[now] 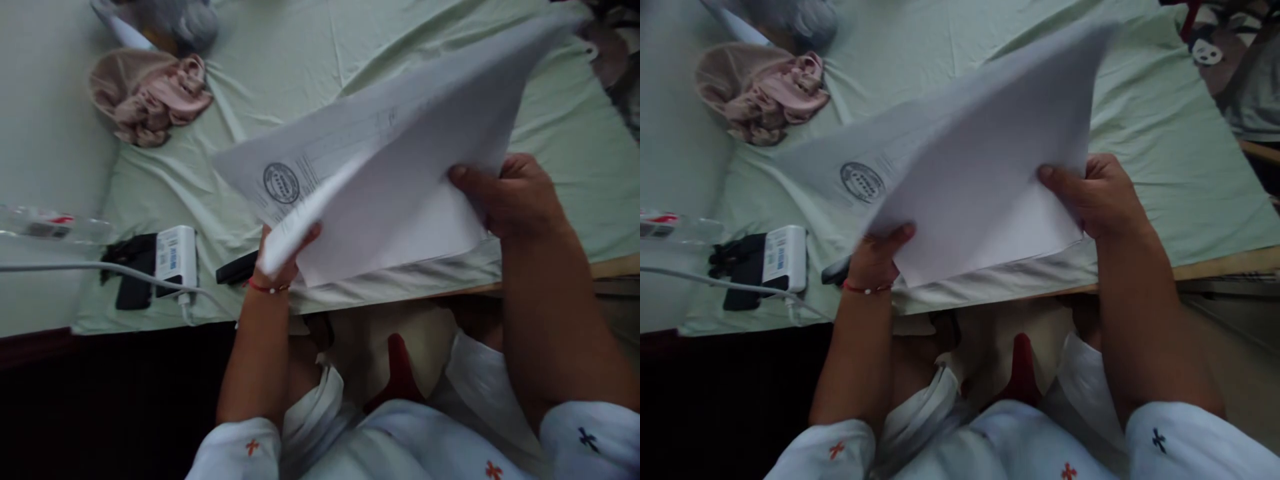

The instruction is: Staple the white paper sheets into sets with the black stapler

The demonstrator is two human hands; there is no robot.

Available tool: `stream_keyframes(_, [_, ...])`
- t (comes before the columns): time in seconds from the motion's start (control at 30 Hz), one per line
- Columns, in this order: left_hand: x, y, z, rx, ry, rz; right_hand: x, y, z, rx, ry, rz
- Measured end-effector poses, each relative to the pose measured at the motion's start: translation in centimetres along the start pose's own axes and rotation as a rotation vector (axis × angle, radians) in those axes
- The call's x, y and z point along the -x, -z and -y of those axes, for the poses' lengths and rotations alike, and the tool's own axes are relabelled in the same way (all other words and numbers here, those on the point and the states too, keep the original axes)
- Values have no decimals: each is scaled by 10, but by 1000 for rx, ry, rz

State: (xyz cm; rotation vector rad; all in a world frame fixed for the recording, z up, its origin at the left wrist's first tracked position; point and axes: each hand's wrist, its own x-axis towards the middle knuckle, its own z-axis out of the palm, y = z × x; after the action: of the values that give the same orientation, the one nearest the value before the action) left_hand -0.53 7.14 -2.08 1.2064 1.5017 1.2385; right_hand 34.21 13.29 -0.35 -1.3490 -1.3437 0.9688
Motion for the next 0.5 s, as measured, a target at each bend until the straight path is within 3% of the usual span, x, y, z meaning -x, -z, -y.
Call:
stream_keyframes(0.13, [9, -13, -6, 310, 189, 8, 0, -9, 12, -299, -256, -24])
stream_keyframes(0.23, [8, -20, -1, 435, 333, 26, -5, -10, 12, -328, -269, -102])
stream_keyframes(0.33, [7, -22, 5, 431, 350, 89, -8, -7, 10, -327, -246, -150])
stream_keyframes(0.5, [15, -25, 4, 339, 320, 182, -8, -7, 8, -284, -238, -115])
